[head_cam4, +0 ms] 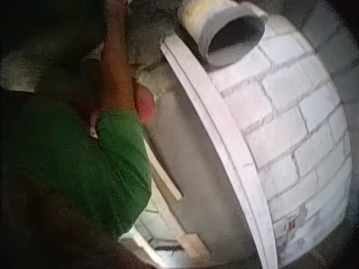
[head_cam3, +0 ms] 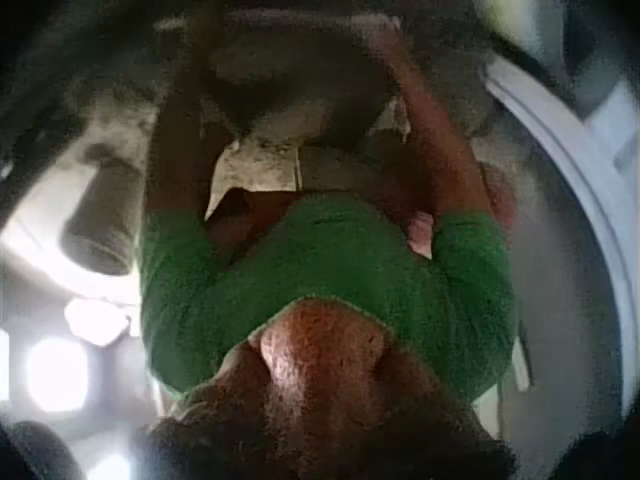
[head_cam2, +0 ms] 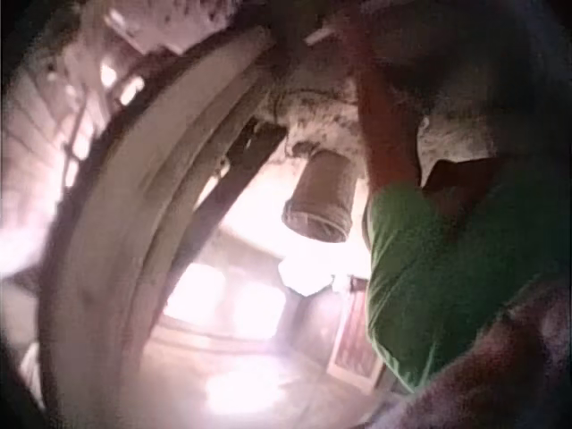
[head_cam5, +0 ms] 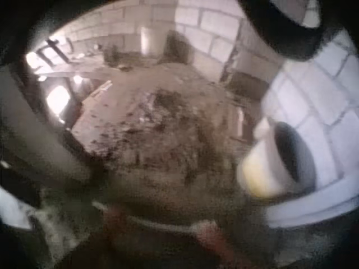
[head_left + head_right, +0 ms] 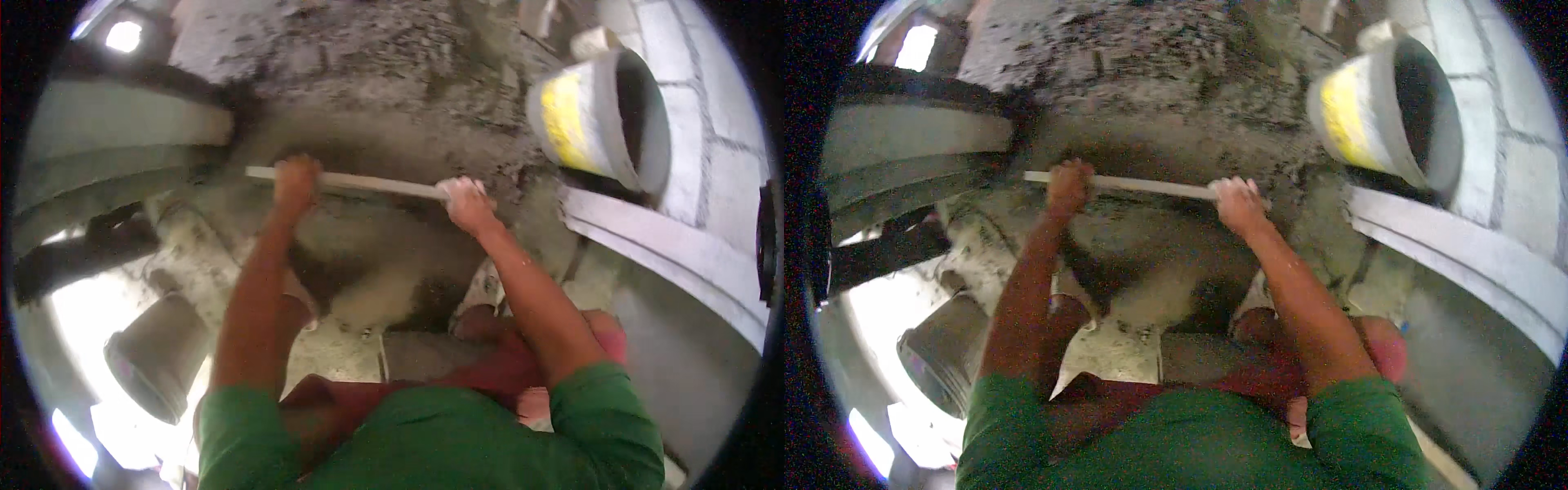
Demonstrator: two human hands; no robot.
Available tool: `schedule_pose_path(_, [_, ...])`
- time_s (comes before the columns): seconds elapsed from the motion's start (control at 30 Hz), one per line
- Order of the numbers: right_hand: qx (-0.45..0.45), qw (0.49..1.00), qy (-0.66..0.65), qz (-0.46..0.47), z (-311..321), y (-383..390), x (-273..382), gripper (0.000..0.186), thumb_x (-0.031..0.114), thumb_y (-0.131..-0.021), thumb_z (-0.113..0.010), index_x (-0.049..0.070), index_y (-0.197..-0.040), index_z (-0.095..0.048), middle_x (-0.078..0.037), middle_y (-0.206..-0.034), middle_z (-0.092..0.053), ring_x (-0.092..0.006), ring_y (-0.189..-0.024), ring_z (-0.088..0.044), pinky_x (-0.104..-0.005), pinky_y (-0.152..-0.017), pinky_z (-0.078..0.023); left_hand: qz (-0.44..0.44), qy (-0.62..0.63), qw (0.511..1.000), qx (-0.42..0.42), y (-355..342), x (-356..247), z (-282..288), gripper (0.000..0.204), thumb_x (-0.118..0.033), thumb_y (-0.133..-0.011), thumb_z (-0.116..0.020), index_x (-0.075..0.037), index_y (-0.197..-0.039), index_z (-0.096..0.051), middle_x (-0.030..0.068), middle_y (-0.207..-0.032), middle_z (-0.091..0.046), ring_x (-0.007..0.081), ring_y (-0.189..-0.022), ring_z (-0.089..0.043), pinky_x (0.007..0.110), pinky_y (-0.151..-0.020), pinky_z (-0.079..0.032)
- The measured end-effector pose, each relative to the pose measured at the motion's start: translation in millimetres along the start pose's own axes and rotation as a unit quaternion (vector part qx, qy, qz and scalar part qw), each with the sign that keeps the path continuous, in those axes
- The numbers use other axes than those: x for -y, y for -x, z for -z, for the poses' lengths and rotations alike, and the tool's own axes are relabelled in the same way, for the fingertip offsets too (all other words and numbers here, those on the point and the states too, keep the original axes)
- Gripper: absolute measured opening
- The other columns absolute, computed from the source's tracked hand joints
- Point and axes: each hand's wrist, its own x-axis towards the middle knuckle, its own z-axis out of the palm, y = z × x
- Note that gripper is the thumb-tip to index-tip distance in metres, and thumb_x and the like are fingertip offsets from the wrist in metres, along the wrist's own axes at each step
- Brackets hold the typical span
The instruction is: The person levels wet concrete on the ground using a wooden board, then smooths the surface with a trowel and applies water from a bottle.
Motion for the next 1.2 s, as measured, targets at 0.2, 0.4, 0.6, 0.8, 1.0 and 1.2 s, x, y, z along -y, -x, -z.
schedule_pose_path(0.2, [-0.021,0.994,-0.025,-0.105,31.1,28.0,-107.2,0.03,0.006,-0.081,-0.049,0.015,-0.103,-0.066,-0.012,-0.106,-0.066,-0.0337,-0.106,-0.059,-0.0489,-0.092,-0.044,-0.145,-0.007,0.985,-0.093,-65.8,-107.5,-16.5,0.02,-0.017,-0.088,-0.052,-0.014,-0.102,-0.066,0.0063,-0.098,-0.064,0.0267,-0.094,-0.06,0.043,-0.077,-0.043])
schedule_pose_path(0.4, [0.121,0.981,-0.041,-0.147,35.2,61.9,-169.3,0.025,0.005,-0.077,-0.054,0.009,-0.098,-0.067,-0.019,-0.098,-0.068,-0.0413,-0.096,-0.063,-0.0492,-0.086,-0.05,-0.162,0.037,0.985,-0.036,-82.2,-181.5,-37.1,0.017,-0.018,-0.09,-0.053,-0.011,-0.095,-0.068,0.0094,-0.085,-0.069,0.0282,-0.09,-0.065,0.042,-0.077,-0.046])
schedule_pose_path(0.6, [0.092,0.98,-0.061,-0.166,37.1,39.7,-186.9,0.023,0.01,-0.08,-0.055,0.009,-0.1,-0.066,-0.019,-0.099,-0.067,-0.0394,-0.098,-0.063,-0.0515,-0.085,-0.047,-0.205,0.065,0.975,-0.052,-148.3,-176.4,8.1,0.013,-0.013,-0.082,-0.055,-0.012,-0.086,-0.067,0.0137,-0.081,-0.068,0.0342,-0.075,-0.066,0.047,-0.067,-0.05])
schedule_pose_path(0.8, [-0.1,0.98,0.06,-0.16,33.6,25.2,-219.4,0.027,0.009,-0.082,-0.05,0.011,-0.105,-0.066,-0.015,-0.099,-0.068,-0.0348,-0.099,-0.06,-0.0484,-0.089,-0.043,-0.193,0.106,0.968,-0.124,-165.9,-188.4,19.3,0.018,-0.013,-0.087,-0.05,-0.01,-0.092,-0.066,0.0164,-0.083,-0.067,0.0369,-0.079,-0.066,0.048,-0.069,-0.051])
schedule_pose_path(1.0, [-0.117,0.97,0.001,-0.213,6.2,63.5,-165.2,0.031,0.008,-0.086,-0.047,0.011,-0.111,-0.065,-0.015,-0.113,-0.064,-0.0345,-0.11,-0.056,-0.0499,-0.101,-0.037,-0.119,0.11,0.987,0.021,-114.5,-170.6,-29.0,0.019,-0.018,-0.093,-0.049,-0.01,-0.103,-0.063,0.0178,-0.1,-0.065,0.0374,-0.088,-0.064,0.048,-0.072,-0.051])
schedule_pose_path(1.2, [-0.016,0.974,-0.03,-0.222,-35.5,130.3,-142.7,0.034,0.006,-0.078,-0.054,0.014,-0.108,-0.067,-0.013,-0.111,-0.064,-0.0334,-0.11,-0.055,-0.0502,-0.098,-0.038,-0.189,-0.01,0.982,0.015,-7.7,-195.4,-49.1,0.021,-0.012,-0.089,-0.053,-0.01,-0.109,-0.059,0.0147,-0.109,-0.058,0.0363,-0.098,-0.059,0.046,-0.074,-0.052])
